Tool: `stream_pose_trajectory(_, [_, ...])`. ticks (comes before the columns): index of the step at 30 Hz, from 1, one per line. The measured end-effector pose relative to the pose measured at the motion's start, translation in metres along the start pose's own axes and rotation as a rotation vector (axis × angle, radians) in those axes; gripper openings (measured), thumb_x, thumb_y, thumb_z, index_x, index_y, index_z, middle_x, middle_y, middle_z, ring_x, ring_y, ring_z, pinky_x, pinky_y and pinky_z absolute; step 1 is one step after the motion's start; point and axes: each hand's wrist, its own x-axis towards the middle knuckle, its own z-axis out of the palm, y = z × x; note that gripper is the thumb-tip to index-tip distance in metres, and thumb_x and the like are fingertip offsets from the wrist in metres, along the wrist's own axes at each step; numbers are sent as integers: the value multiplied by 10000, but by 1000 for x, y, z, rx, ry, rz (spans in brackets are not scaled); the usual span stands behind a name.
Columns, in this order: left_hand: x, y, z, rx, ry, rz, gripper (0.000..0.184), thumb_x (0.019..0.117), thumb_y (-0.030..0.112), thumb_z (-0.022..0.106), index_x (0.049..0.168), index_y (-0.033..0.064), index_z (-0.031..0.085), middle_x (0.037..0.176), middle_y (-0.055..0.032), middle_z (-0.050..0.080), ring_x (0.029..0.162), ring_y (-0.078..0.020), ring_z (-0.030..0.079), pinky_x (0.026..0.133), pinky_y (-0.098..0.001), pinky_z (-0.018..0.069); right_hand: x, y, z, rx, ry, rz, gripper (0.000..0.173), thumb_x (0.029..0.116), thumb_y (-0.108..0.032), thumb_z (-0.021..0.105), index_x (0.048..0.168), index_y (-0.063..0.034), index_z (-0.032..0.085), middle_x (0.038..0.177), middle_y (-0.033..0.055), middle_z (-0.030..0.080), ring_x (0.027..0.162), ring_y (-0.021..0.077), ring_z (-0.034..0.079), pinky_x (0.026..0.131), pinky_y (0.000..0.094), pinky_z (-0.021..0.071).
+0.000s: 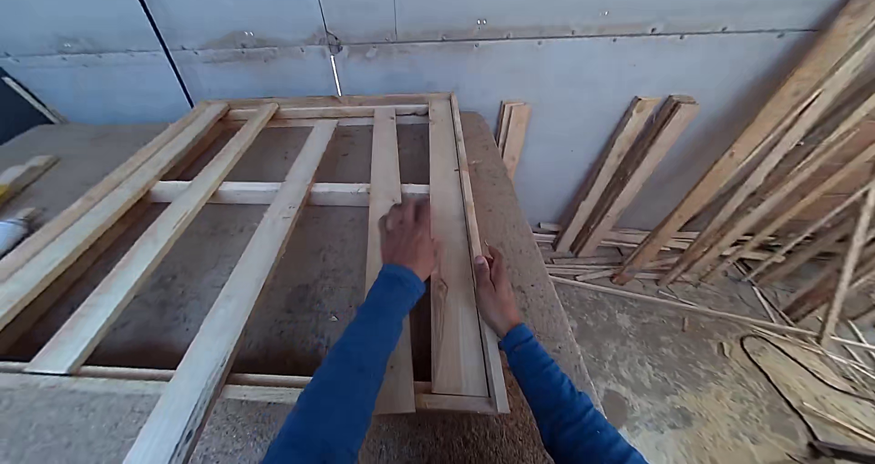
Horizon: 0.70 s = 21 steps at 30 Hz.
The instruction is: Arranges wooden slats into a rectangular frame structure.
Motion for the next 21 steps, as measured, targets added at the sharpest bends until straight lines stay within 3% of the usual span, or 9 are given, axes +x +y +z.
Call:
stream_pose_trajectory(2, [-28,-21,-3,-21,-39,-181,998,742,551,855,1559,163,434,1659,-231,246,1488,-498,268,1137,-713,296,1,-2,0,0,3,21,600,1091,-435,422,1593,-133,291,1389,150,605,1213,297,637,1007,561,526])
stream_pose_trajectory(4, [-41,-35,3,-35,-194,-348,1136,690,602,875,1605,186,346,1692,-196,154,1455,-485,329,1055,-679,417,3,-2,1,-16,-3,22,620,1082,-438,451,1596,-133,287,1396,145,602,1213,288,641,1016,546,529])
stream_pose_trajectory(6, [-41,-47,6,-95,-243,-415,1078,690,525,892,1585,198,387,1693,-155,155,1372,-471,442,955,-635,522,3,-2,1,-43,-12,19,636,1077,-450,456,1600,-130,285,1415,144,588,1219,291,635,1015,546,525])
stream_pose_trajectory(9, [-33,-71,-1,-240,-166,-398,978,666,411,923,1514,170,499,1642,-173,274,1300,-452,522,960,-630,528,4,-3,3,-55,13,19,622,1080,-423,468,1595,-122,293,1395,145,605,1198,284,651,1007,527,536])
stream_pose_trajectory(11, [-31,-93,-2,-521,-79,-390,921,660,299,943,1469,128,536,1584,-201,370,1295,-413,545,990,-616,522,8,0,5,-56,25,30,624,1077,-401,482,1591,-97,300,1383,155,616,1191,280,657,1007,509,541])
stream_pose_trajectory(14, [-36,-122,-8,-1215,-48,-477,675,860,74,777,1474,106,496,1433,-190,532,1101,-392,663,846,-584,600,13,4,7,-54,19,39,640,1065,-400,507,1583,-78,315,1374,158,621,1187,274,659,1009,494,542])
stream_pose_trajectory(16, [-41,-148,-19,-1540,-178,-463,579,980,162,565,1532,134,390,1309,-248,609,1078,-436,674,842,-607,589,16,4,8,-60,12,54,645,1057,-399,524,1576,-70,327,1359,150,629,1170,265,664,1001,487,545])
stream_pose_trajectory(19, [-47,-191,-27,-1654,-321,-397,490,1029,285,359,1457,60,440,1232,-308,657,1082,-465,683,886,-610,580,18,3,9,-56,7,79,658,1044,-399,552,1570,-68,337,1342,140,640,1151,252,670,993,474,548])
stream_pose_trajectory(21, [-49,-208,-23,-1466,-171,-462,390,1068,220,350,1291,14,593,1060,-209,733,923,-304,738,802,-465,611,19,2,9,-38,9,83,661,1038,-385,567,1566,-57,340,1339,152,640,1153,262,669,992,476,546])
